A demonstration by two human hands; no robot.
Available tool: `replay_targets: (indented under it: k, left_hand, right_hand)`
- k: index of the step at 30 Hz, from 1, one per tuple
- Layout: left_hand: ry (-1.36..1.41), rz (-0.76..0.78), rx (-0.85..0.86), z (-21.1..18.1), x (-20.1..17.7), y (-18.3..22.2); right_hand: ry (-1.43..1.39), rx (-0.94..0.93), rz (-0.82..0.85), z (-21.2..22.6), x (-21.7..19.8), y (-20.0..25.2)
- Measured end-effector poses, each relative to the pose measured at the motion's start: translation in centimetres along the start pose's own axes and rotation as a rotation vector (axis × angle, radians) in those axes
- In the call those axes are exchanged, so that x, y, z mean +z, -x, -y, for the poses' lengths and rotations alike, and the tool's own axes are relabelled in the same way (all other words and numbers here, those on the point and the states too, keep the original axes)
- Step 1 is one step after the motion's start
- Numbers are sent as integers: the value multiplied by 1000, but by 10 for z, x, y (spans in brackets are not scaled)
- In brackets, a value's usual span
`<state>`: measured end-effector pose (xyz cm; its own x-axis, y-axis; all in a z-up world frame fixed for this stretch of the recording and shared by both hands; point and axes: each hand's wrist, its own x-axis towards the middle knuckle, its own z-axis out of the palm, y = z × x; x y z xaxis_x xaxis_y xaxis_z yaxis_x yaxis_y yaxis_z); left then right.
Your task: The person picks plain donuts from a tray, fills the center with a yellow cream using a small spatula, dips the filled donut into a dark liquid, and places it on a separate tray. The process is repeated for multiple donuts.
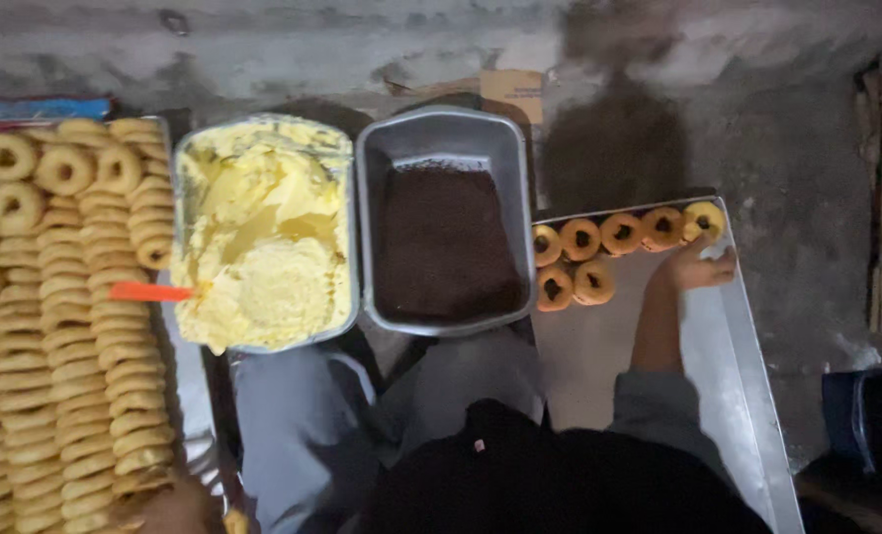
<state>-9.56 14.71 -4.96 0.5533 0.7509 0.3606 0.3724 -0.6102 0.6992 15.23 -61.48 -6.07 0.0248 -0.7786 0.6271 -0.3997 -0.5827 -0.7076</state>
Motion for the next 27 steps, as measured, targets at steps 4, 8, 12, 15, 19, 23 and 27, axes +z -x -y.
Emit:
replay_targets:
  k: [4, 8, 12, 15, 19, 23, 27]
  left_hand:
    - [-463, -67, 14, 61, -40, -8]
    - [-606, -143, -51, 85, -34, -1]
    - [-623, -95, -478, 89, -28, 18]
    - [-382, -196, -515, 85, -27, 22]
    - [501, -205, -346, 49, -31, 14]
    - [645, 216, -7, -29, -21, 42]
    - [874, 473, -174, -77, -13, 37]
  right_hand:
    - [-359, 84, 386, 57, -42, 78]
    - [-507, -189, 644, 145, -98, 167]
    - [-645, -418, 786, 232, -170, 247]
    - [-876, -161, 1040, 265, -225, 316]
    - [-1217, 269, 1726, 267, -277, 395]
    - [-960, 399, 2286, 264, -302, 444]
    - [-775, 280, 1864, 292, -287, 429]
